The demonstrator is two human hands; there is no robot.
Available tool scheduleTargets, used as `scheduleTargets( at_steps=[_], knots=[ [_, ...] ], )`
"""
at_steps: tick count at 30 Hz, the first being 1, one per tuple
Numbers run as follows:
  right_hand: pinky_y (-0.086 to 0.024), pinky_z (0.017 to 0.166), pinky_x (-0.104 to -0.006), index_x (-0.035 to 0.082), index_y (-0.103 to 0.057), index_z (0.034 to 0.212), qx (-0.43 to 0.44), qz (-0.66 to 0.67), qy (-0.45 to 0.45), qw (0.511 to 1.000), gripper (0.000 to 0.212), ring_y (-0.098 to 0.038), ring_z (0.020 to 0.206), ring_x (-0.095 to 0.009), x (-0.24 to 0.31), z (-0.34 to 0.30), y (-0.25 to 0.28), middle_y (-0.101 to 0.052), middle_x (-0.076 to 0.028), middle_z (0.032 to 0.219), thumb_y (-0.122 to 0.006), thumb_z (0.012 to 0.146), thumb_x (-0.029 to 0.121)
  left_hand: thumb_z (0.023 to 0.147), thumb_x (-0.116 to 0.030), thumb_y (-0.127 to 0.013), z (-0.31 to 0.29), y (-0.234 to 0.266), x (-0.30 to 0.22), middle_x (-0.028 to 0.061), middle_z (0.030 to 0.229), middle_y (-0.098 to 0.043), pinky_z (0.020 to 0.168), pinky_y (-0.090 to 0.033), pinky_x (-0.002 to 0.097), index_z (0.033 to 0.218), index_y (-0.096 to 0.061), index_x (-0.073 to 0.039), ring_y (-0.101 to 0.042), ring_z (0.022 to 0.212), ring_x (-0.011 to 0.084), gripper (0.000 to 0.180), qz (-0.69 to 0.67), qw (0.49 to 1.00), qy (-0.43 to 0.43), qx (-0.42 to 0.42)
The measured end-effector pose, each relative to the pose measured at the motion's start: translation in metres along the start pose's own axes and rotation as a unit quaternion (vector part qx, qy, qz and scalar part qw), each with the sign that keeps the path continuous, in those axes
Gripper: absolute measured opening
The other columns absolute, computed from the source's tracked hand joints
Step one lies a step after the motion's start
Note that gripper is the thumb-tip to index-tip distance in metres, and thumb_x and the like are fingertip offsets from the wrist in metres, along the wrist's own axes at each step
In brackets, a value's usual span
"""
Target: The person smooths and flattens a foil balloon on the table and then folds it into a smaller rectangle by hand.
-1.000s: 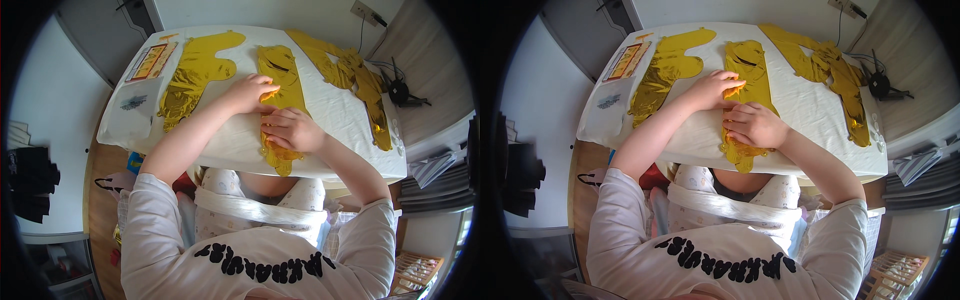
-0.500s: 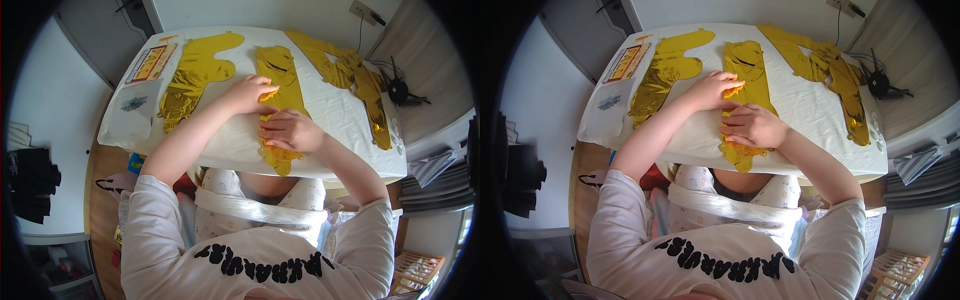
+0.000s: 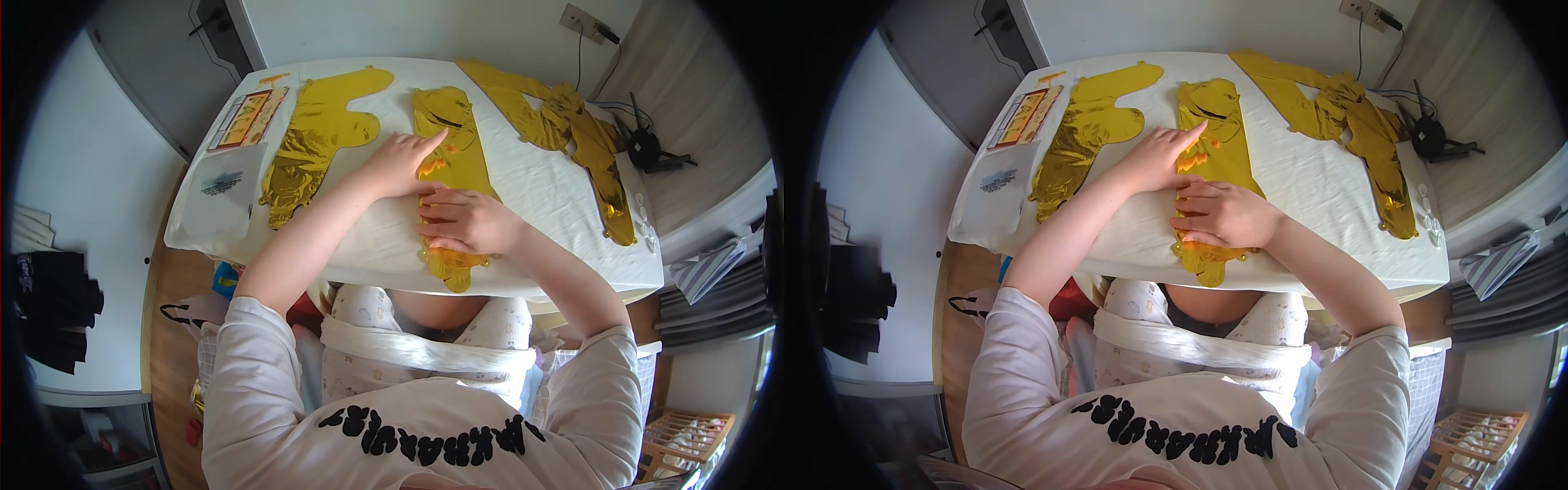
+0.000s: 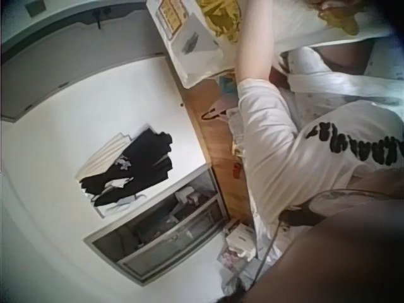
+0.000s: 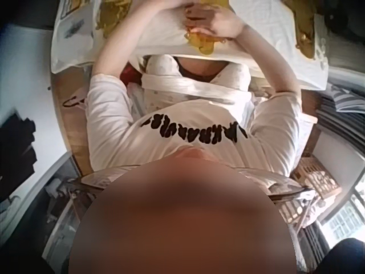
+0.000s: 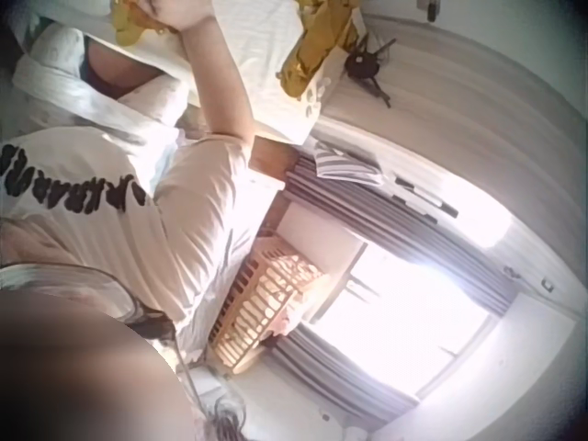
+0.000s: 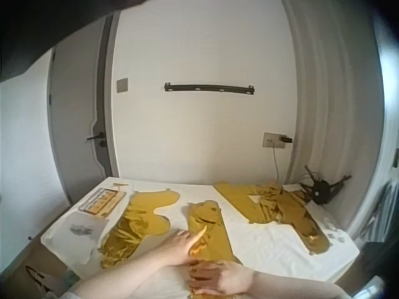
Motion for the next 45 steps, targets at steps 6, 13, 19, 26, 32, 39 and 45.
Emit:
scheduleTargets(
  at_steps=[6,13,19,26,32,39,45],
  knots=[
    [-0.053,0.101,-0.0427,0.01,-0.075,0.117,0.025,0.042,-0.015,0.999,0.029,-0.066,0.115,-0.031,-0.002,0.0,-0.005,-0.068,-0.012,0.124,-0.067,0.097,0.031,0.088,-0.055,-0.074,-0.001,0.001,0.013,0.0155,0.15,-0.054,0.126,-0.018,0.0578,0.166,-0.019,-0.021,-0.048,0.142,0.0325,0.101,-0.081,0.996,0.037,0.032],
    [-0.054,0.1,-0.0439,0.009,-0.074,0.117,0.015,0.05,-0.007,0.999,0.029,-0.066,0.113,-0.032,-0.001,0.0,-0.002,-0.068,-0.013,0.123,-0.07,0.095,0.028,0.085,-0.045,-0.079,-0.005,0.001,0.01,0.0142,0.164,-0.037,0.128,-0.01,0.0582,0.167,-0.006,-0.024,-0.038,0.15,0.0321,0.111,-0.126,0.986,-0.012,0.109],
    [-0.054,0.1,-0.0436,0.008,-0.074,0.116,0.016,0.043,-0.002,0.999,0.03,-0.066,0.113,-0.033,-0.001,0.001,-0.003,-0.068,-0.013,0.123,-0.071,0.093,0.028,0.083,-0.044,-0.081,-0.006,-0.003,0.013,0.0127,0.17,-0.024,0.129,-0.008,0.0565,0.167,-0.008,-0.025,-0.028,0.155,0.0292,0.113,-0.118,0.986,-0.016,0.12],
    [-0.053,0.103,-0.0457,0.009,-0.073,0.119,0.031,0.009,0.019,0.999,0.033,-0.065,0.115,-0.032,0.001,0.002,-0.001,-0.066,-0.012,0.126,-0.069,0.095,0.032,0.082,-0.046,-0.082,-0.006,-0.003,0.009,0.0109,0.171,-0.023,0.129,-0.008,0.0549,0.166,-0.018,-0.025,-0.023,0.157,0.0257,0.108,-0.102,0.987,-0.012,0.125],
    [-0.05,0.107,-0.0449,0.01,-0.073,0.12,0.037,-0.04,0.039,0.998,0.035,-0.063,0.121,-0.028,0.008,0.003,0.001,-0.063,-0.009,0.135,-0.066,0.096,0.035,0.082,-0.044,-0.082,-0.007,-0.001,0.009,0.0093,0.17,-0.027,0.129,-0.01,0.054,0.164,-0.029,-0.026,-0.024,0.157,0.0249,0.098,-0.096,0.987,-0.007,0.127],
    [-0.047,0.109,-0.0435,0.011,-0.072,0.123,0.048,-0.044,0.067,0.996,0.037,-0.06,0.124,-0.026,0.01,0.003,-0.004,-0.063,-0.009,0.136,-0.062,0.099,0.038,0.082,-0.043,-0.083,-0.007,-0.004,0.009,0.0081,0.17,-0.027,0.129,-0.011,0.0538,0.163,-0.031,-0.028,-0.025,0.157,0.0249,0.098,-0.1,0.987,-0.011,0.125],
    [-0.047,0.107,-0.0416,0.012,-0.071,0.124,0.05,-0.039,0.071,0.995,0.036,-0.06,0.122,-0.025,0.009,0.005,0.002,-0.063,-0.007,0.135,-0.06,0.101,0.037,0.081,-0.043,-0.083,-0.004,0.0,0.01,0.0083,0.169,-0.028,0.129,-0.01,0.0533,0.162,-0.034,-0.028,-0.025,0.157,0.0244,0.096,-0.092,0.988,-0.009,0.124]
  ],
)
Point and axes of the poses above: each hand's wrist, its own z-axis towards the middle knuckle, its own y-axis out of the back of the hand, x = y × z, the point moved 7 cm from there along z, towards the middle knuckle
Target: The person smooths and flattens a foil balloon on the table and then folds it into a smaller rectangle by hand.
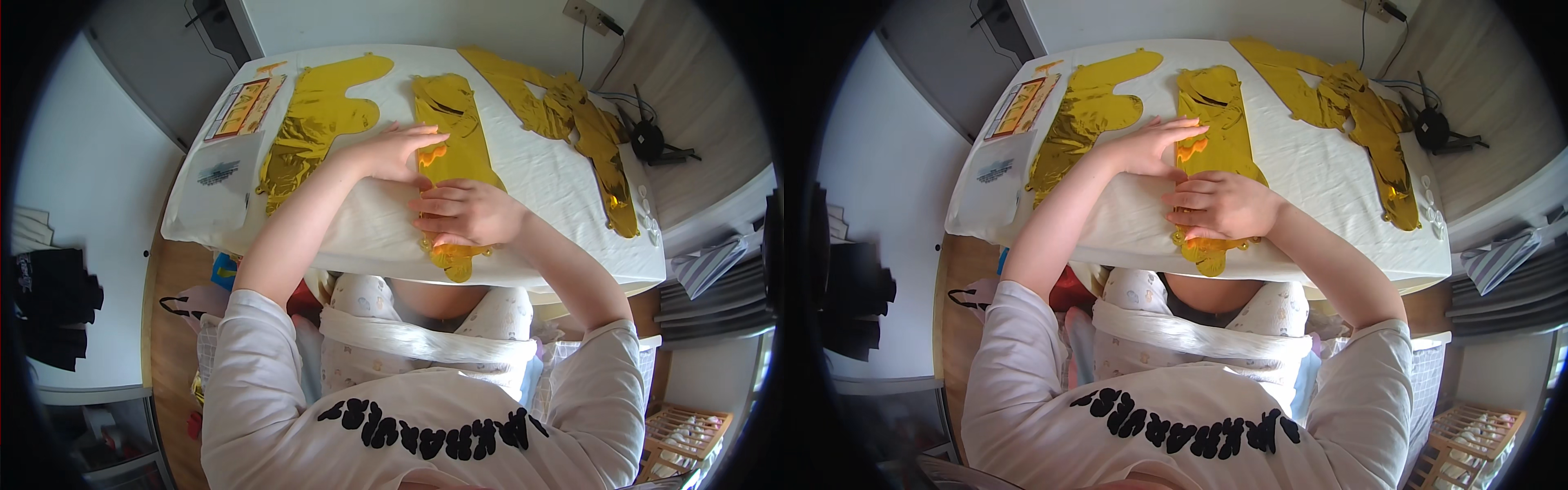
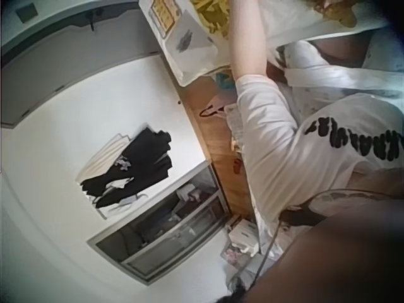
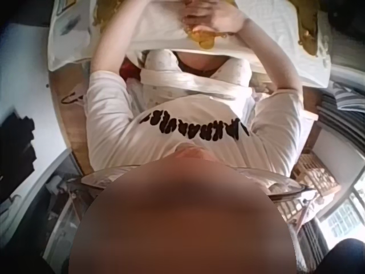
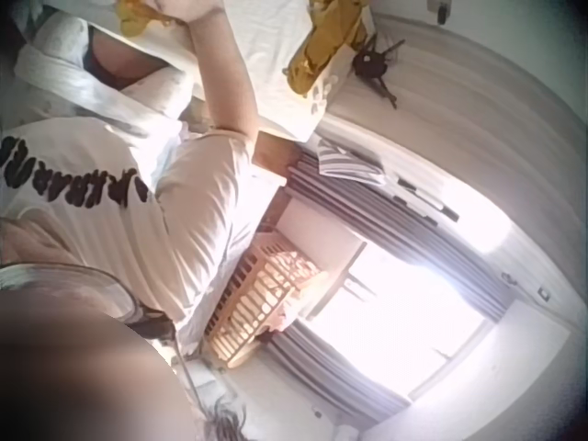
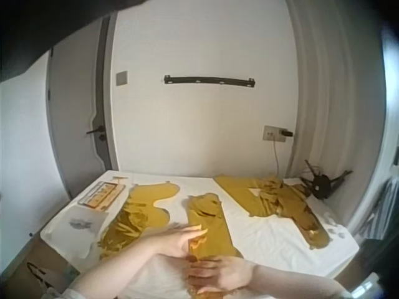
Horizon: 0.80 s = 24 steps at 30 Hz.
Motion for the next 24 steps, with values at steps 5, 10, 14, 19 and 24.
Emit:
scheduleTargets(
  at_steps=[5,10,14,19,24],
  knots=[
    [-0.049,0.104,-0.0425,0.012,-0.07,0.126,-0.018,0.012,-0.015,1.0,0.037,-0.063,0.118,-0.027,-0.005,-0.003,0.002,-0.066,-0.007,0.129,-0.061,0.1,0.037,0.08,-0.045,-0.084,0.0,-0.002,0.001,0.009,0.169,-0.029,0.129,-0.01,0.0531,0.16,-0.038,-0.027,-0.026,0.156,0.024,0.094,0.001,1.0,0.004,0.005],
    [-0.051,0.1,-0.0426,0.008,-0.07,0.124,0.001,0.127,-0.122,0.984,0.033,-0.066,0.112,-0.032,-0.025,0.003,0.004,-0.07,-0.01,0.121,-0.065,0.098,0.027,0.077,-0.049,-0.084,-0.001,-0.004,0.007,0.0117,0.168,-0.03,0.129,-0.01,0.0531,0.157,-0.043,-0.024,-0.028,0.155,0.0268,0.094,-0.008,1.0,-0.002,-0.003],
    [-0.053,0.097,-0.0401,0.008,-0.071,0.122,-0.006,0.039,-0.074,0.996,0.031,-0.067,0.108,-0.028,-0.031,0.003,0.002,-0.071,-0.008,0.118,-0.067,0.094,0.022,0.077,-0.044,-0.085,0.002,-0.006,0.006,0.0105,0.167,-0.032,0.129,-0.013,0.0499,0.156,-0.045,-0.024,-0.029,0.155,0.0245,0.091,0.001,1.0,-0.003,-0.007],
    [-0.055,0.091,-0.0347,0.011,-0.071,0.118,-0.038,-0.093,0.057,0.993,0.036,-0.067,0.1,-0.02,-0.013,0.008,0.003,-0.069,-0.002,0.103,-0.065,0.083,0.014,0.075,-0.04,-0.088,-0.002,-0.002,0.008,0.0115,0.166,-0.035,0.127,-0.019,0.0465,0.155,-0.047,-0.021,-0.033,0.153,0.0266,0.091,-0.01,0.999,-0.013,-0.031],
    [-0.057,0.09,-0.0389,0.01,-0.069,0.125,-0.041,-0.061,0.043,0.996,0.044,-0.069,0.102,-0.023,-0.015,0.001,0.002,-0.072,-0.007,0.107,-0.065,0.082,0.014,0.08,-0.032,-0.087,0.004,0.007,0.007,0.0107,0.163,-0.04,0.123,-0.031,0.0427,0.155,-0.045,-0.013,-0.036,0.151,0.0272,0.088,-0.099,0.994,0.009,-0.048]
  ],
)
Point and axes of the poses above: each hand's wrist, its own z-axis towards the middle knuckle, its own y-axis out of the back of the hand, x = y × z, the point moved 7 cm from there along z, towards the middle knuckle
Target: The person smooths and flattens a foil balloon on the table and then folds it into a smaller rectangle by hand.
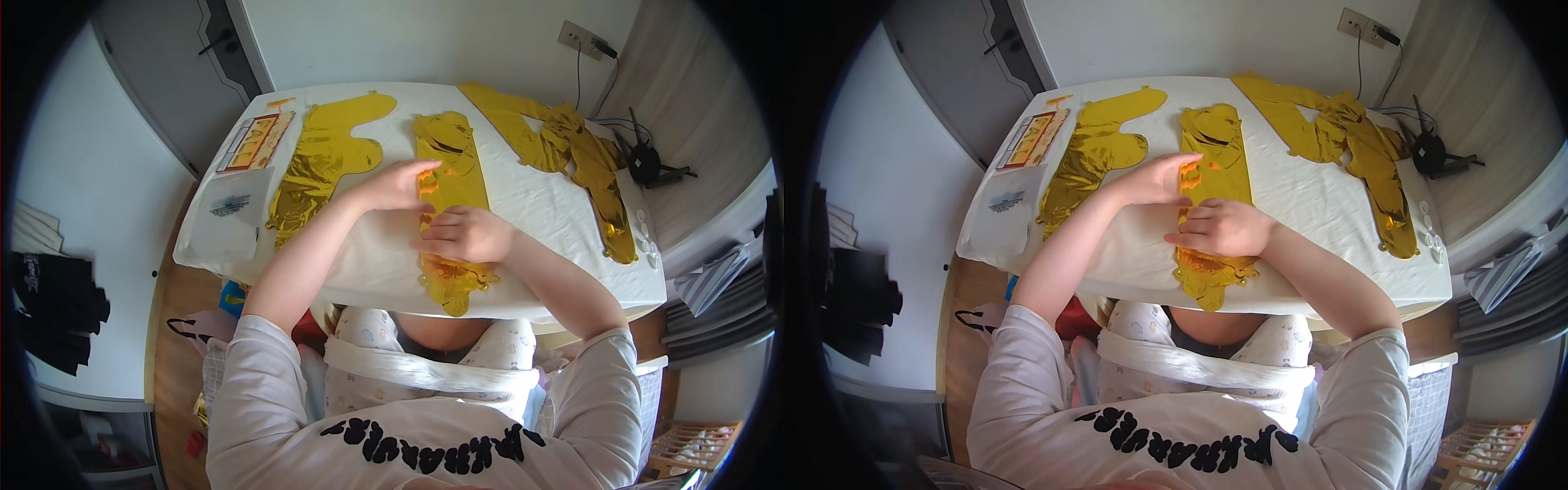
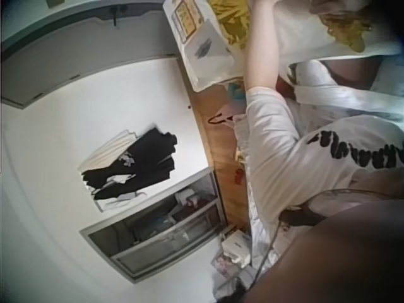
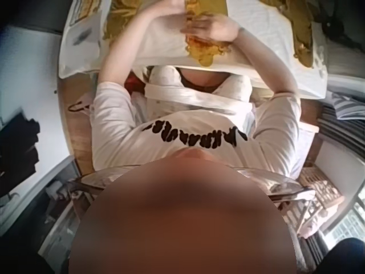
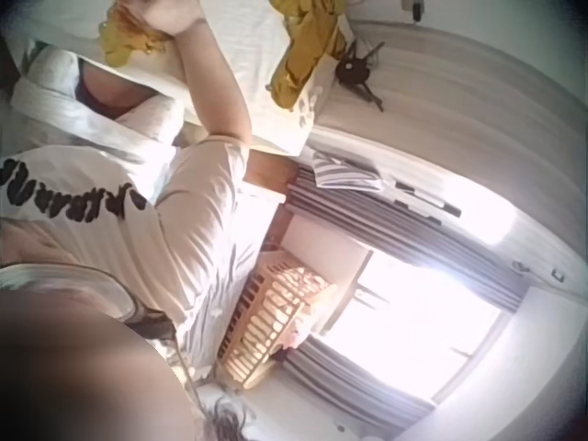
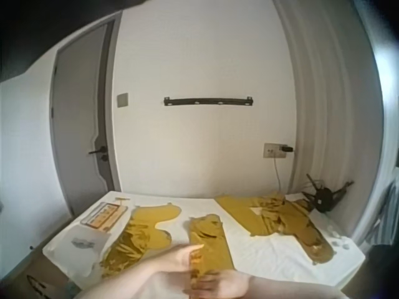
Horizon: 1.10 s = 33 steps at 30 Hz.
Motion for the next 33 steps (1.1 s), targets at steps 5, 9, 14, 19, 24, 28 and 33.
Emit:
scheduleTargets(
  at_steps=[5,9,14,19,24,28,33],
  knots=[
    [-0.057,0.092,-0.0411,0.011,-0.068,0.128,-0.017,0.046,-0.025,0.999,0.041,-0.071,0.101,-0.026,-0.007,0.0,-0.007,-0.072,-0.009,0.107,-0.065,0.087,0.014,0.094,-0.011,-0.072,0.013,-0.004,0.053,0.0167,0.151,-0.054,0.111,-0.045,0.0337,0.151,-0.047,-0.007,-0.053,0.139,0.0241,0.062,-0.284,0.953,0.078,-0.071],
    [-0.056,0.094,-0.0417,0.012,-0.067,0.128,-0.034,0.083,-0.039,0.995,0.036,-0.07,0.1,-0.028,-0.009,-0.004,-0.004,-0.071,-0.01,0.104,-0.065,0.092,0.015,0.09,-0.014,-0.077,0.024,0.001,0.057,0.0224,0.148,-0.056,0.102,-0.051,0.0346,0.142,-0.056,-0.006,-0.06,0.131,0.023,0.057,-0.276,0.954,0.091,-0.074],
    [-0.056,0.095,-0.0416,0.012,-0.066,0.128,-0.037,0.107,-0.049,0.992,0.036,-0.07,0.099,-0.027,-0.009,-0.003,-0.004,-0.071,-0.01,0.103,-0.067,0.092,0.017,0.089,-0.019,-0.081,0.027,0.018,0.046,0.0152,0.136,-0.064,0.106,-0.049,0.0369,0.132,-0.063,-0.001,-0.061,0.13,0.0283,0.05,-0.054,0.984,0.05,-0.163],
    [-0.056,0.095,-0.0417,0.012,-0.066,0.129,-0.065,0.081,-0.028,0.994,0.036,-0.069,0.097,-0.027,-0.007,-0.003,0.0,-0.07,-0.009,0.104,-0.066,0.094,0.019,0.086,-0.033,-0.083,0.035,0.021,0.046,0.0158,0.141,-0.059,0.112,-0.044,0.039,0.13,-0.066,0.001,-0.055,0.133,0.0311,0.058,0.044,0.989,0.04,-0.137],
    [-0.056,0.096,-0.0418,0.012,-0.063,0.134,-0.045,0.081,-0.033,0.995,0.038,-0.069,0.096,-0.028,-0.005,0.001,-0.002,-0.069,-0.009,0.104,-0.063,0.098,0.024,0.087,-0.036,-0.082,0.04,0.027,0.059,0.0159,0.146,-0.055,0.113,-0.043,0.0389,0.136,-0.063,0.0,-0.052,0.136,0.0304,0.064,0.062,0.995,0.041,-0.073],
    [-0.059,0.092,-0.0432,0.014,-0.066,0.132,-0.032,0.116,-0.052,0.991,0.04,-0.07,0.099,-0.036,-0.008,-0.005,-0.007,-0.071,-0.013,0.11,-0.07,0.093,0.022,0.086,-0.039,-0.082,0.046,0.028,0.049,0.0147,0.148,-0.054,0.115,-0.041,0.0394,0.139,-0.062,-0.001,-0.048,0.139,0.0309,0.068,0.084,0.996,0.027,-0.028],
    [-0.059,0.091,-0.0434,0.014,-0.066,0.131,-0.038,0.113,-0.05,0.992,0.039,-0.071,0.098,-0.035,-0.006,-0.001,-0.005,-0.071,-0.014,0.11,-0.07,0.093,0.022,0.086,-0.041,-0.081,0.04,0.031,0.056,0.0136,0.147,-0.056,0.116,-0.039,0.041,0.142,-0.06,-0.003,-0.046,0.141,0.0306,0.07,0.111,0.993,0.015,-0.036]
  ],
)
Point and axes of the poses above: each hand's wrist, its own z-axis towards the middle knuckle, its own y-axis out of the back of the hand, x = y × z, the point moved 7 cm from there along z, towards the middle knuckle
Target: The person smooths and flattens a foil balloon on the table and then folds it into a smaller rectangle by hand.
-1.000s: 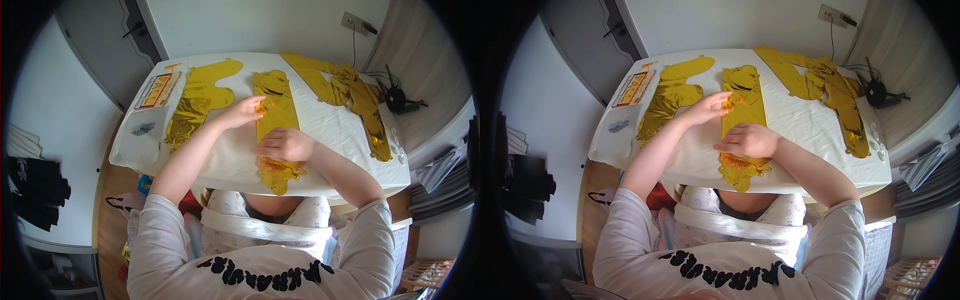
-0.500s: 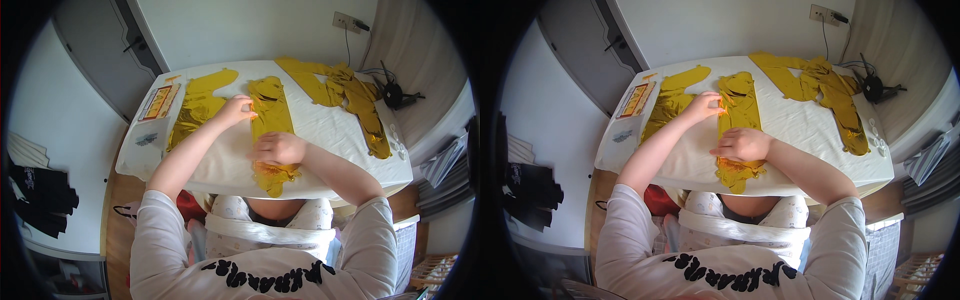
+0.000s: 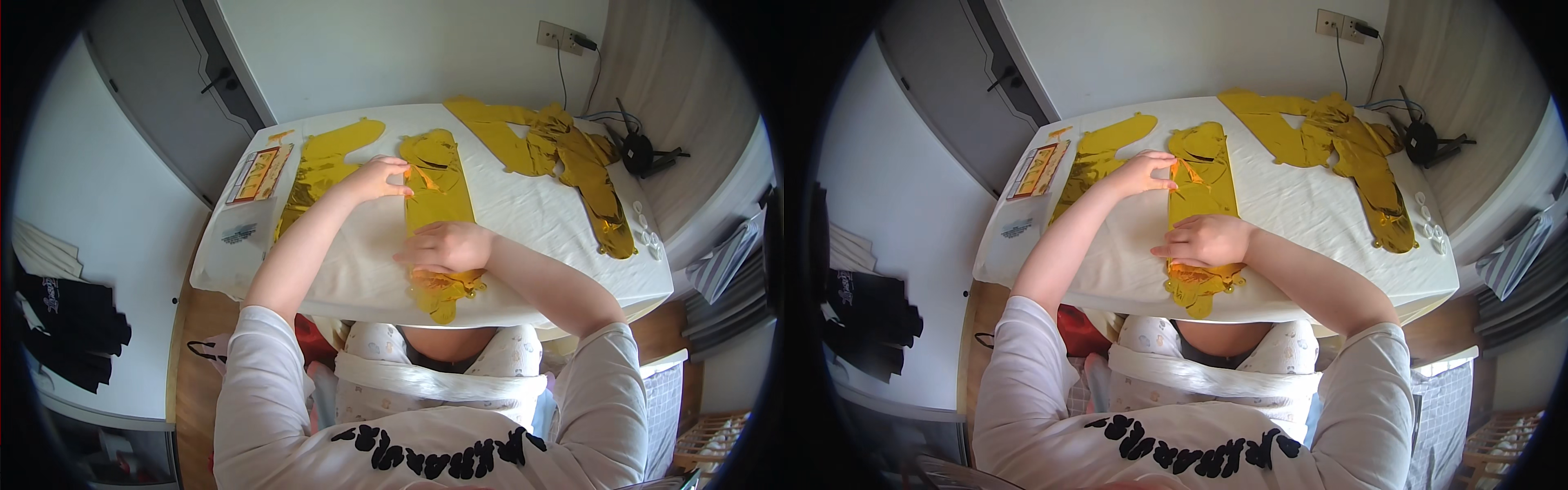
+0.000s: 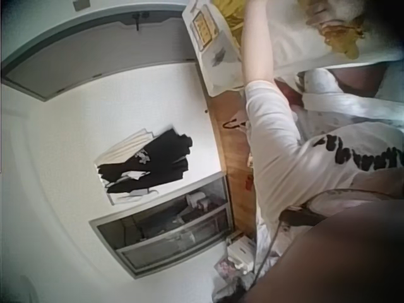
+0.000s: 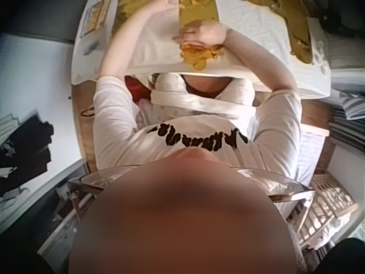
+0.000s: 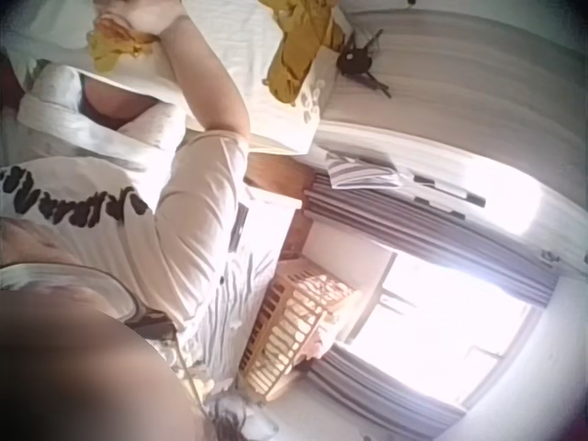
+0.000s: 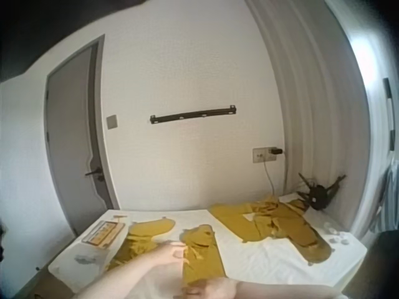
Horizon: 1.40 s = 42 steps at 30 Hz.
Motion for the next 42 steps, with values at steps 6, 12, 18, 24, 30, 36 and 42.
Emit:
scheduleTargets(
  at_steps=[6,12,18,24,30,36,42],
  knots=[
    [-0.059,0.09,-0.0432,0.013,-0.067,0.13,0.005,0.004,-0.006,1.0,0.038,-0.071,0.099,-0.035,-0.003,-0.005,-0.001,-0.071,-0.014,0.11,-0.071,0.093,0.022,0.08,-0.04,-0.087,0.004,0.0,-0.002,0.0153,0.14,-0.06,0.114,-0.041,0.0433,0.128,-0.059,-0.003,-0.05,0.138,0.0328,0.066,-0.05,0.998,0.019,-0.019],
    [-0.057,0.093,-0.0419,0.013,-0.065,0.131,0.007,-0.002,0.003,1.0,0.035,-0.07,0.097,-0.032,-0.002,-0.003,-0.003,-0.069,-0.012,0.109,-0.063,0.098,0.024,0.075,-0.048,-0.09,0.007,-0.001,0.016,0.0159,0.13,-0.063,0.105,-0.048,0.0442,0.12,-0.052,-0.006,-0.058,0.127,0.0341,0.072,-0.074,0.996,-0.001,-0.059],
    [-0.057,0.092,-0.0427,0.013,-0.065,0.131,0.017,0.005,0.004,1.0,0.036,-0.069,0.097,-0.034,-0.004,-0.003,-0.004,-0.069,-0.011,0.11,-0.065,0.096,0.022,0.073,-0.059,-0.087,0.012,0.002,0.016,0.0104,0.12,-0.057,0.103,-0.047,0.0434,0.122,-0.05,-0.006,-0.052,0.126,0.0311,0.081,-0.022,0.999,0.023,-0.021],
    [-0.057,0.091,-0.0429,0.012,-0.065,0.131,0.017,0.012,0.003,1.0,0.037,-0.069,0.098,-0.034,-0.004,-0.005,-0.005,-0.068,-0.011,0.111,-0.067,0.095,0.021,0.075,-0.063,-0.083,0.014,0.004,0.007,0.0124,0.136,-0.05,0.113,-0.039,0.0454,0.123,-0.047,-0.009,-0.04,0.141,0.0319,0.08,0.01,0.993,0.085,0.081],
    [-0.057,0.09,-0.0425,0.012,-0.066,0.129,0.02,0.008,0.002,1.0,0.035,-0.069,0.098,-0.033,-0.003,-0.001,-0.005,-0.068,-0.01,0.113,-0.066,0.095,0.021,0.077,-0.069,-0.078,0.007,0.005,0.013,0.0141,0.148,-0.044,0.119,-0.031,0.0469,0.131,-0.046,-0.011,-0.032,0.148,0.0325,0.086,0.09,0.993,0.062,0.054],
    [-0.058,0.087,-0.0425,0.01,-0.068,0.122,0.013,0.02,0.006,1.0,0.032,-0.069,0.096,-0.033,-0.003,-0.002,-0.004,-0.067,-0.011,0.11,-0.069,0.091,0.018,0.081,-0.065,-0.076,-0.012,0.005,0.001,0.0118,0.152,-0.047,0.12,-0.03,0.0499,0.135,-0.05,-0.012,-0.033,0.149,0.033,0.079,0.109,0.986,0.108,-0.061],
    [-0.058,0.087,-0.0422,0.01,-0.068,0.121,0.016,0.014,0.011,1.0,0.032,-0.069,0.096,-0.033,-0.005,-0.005,-0.002,-0.067,-0.011,0.11,-0.07,0.089,0.018,0.093,-0.043,-0.073,-0.044,0.002,-0.057,0.0145,0.146,-0.057,0.117,-0.034,0.0499,0.135,-0.054,-0.008,-0.053,0.134,0.0341,0.058,0.057,0.997,0.006,-0.06]
  ],
)
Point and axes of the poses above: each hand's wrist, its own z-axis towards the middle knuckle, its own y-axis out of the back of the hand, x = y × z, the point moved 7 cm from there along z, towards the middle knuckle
